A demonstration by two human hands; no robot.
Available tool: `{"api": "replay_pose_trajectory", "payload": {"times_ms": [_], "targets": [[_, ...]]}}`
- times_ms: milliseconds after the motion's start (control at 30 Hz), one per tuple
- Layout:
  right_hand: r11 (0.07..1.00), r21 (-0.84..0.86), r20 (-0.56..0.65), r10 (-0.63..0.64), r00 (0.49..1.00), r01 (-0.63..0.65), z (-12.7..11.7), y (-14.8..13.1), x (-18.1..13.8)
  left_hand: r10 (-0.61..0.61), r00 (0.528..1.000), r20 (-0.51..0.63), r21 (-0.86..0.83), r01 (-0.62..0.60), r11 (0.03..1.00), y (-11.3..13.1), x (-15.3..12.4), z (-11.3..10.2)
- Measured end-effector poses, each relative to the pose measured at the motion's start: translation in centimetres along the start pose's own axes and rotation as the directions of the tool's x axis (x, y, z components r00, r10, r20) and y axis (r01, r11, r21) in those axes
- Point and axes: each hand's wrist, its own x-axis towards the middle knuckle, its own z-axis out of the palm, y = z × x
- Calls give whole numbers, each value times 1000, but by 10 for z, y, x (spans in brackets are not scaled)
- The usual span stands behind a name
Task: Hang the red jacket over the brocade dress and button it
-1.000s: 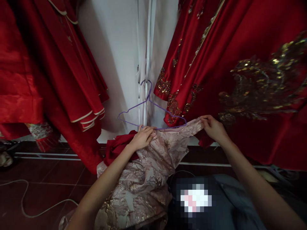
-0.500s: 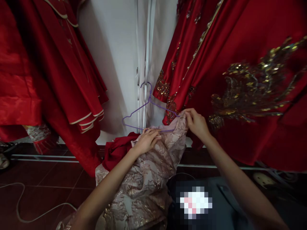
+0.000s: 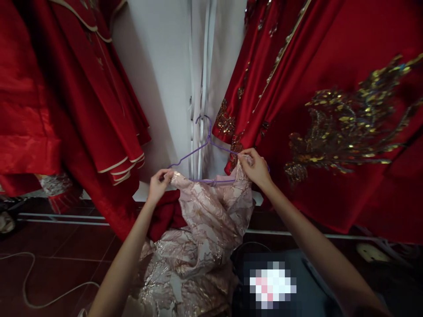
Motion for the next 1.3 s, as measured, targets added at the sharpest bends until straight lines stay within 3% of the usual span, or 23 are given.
{"api": "replay_pose_trajectory", "payload": {"times_ms": [167,300,433,733,1067,1300], "targets": [[1000,-6,-3,-17,1000,17,-1,4,5,-170,975,-143,-53,164,985,-42,-1,-20],[1000,-10,10,-12,1000,12,-2,5,6,-258,960,-112,-80,250,965,-53,-4,-16],[1000,0,7,-5,1000,5,-2,5,5,-280,958,-59,-56,277,959,-58,-5,-18],[1000,-6,2,-20,1000,20,1,7,5,-293,953,-80,-176,275,945,-73,-6,-27],[999,43,45,-20,999,18,1,9,7,-146,987,-63,-179,133,975,-54,12,-25],[989,149,119,3,993,-21,13,6,-5,83,996,37,-104,-78,991,9,37,-11]]}}
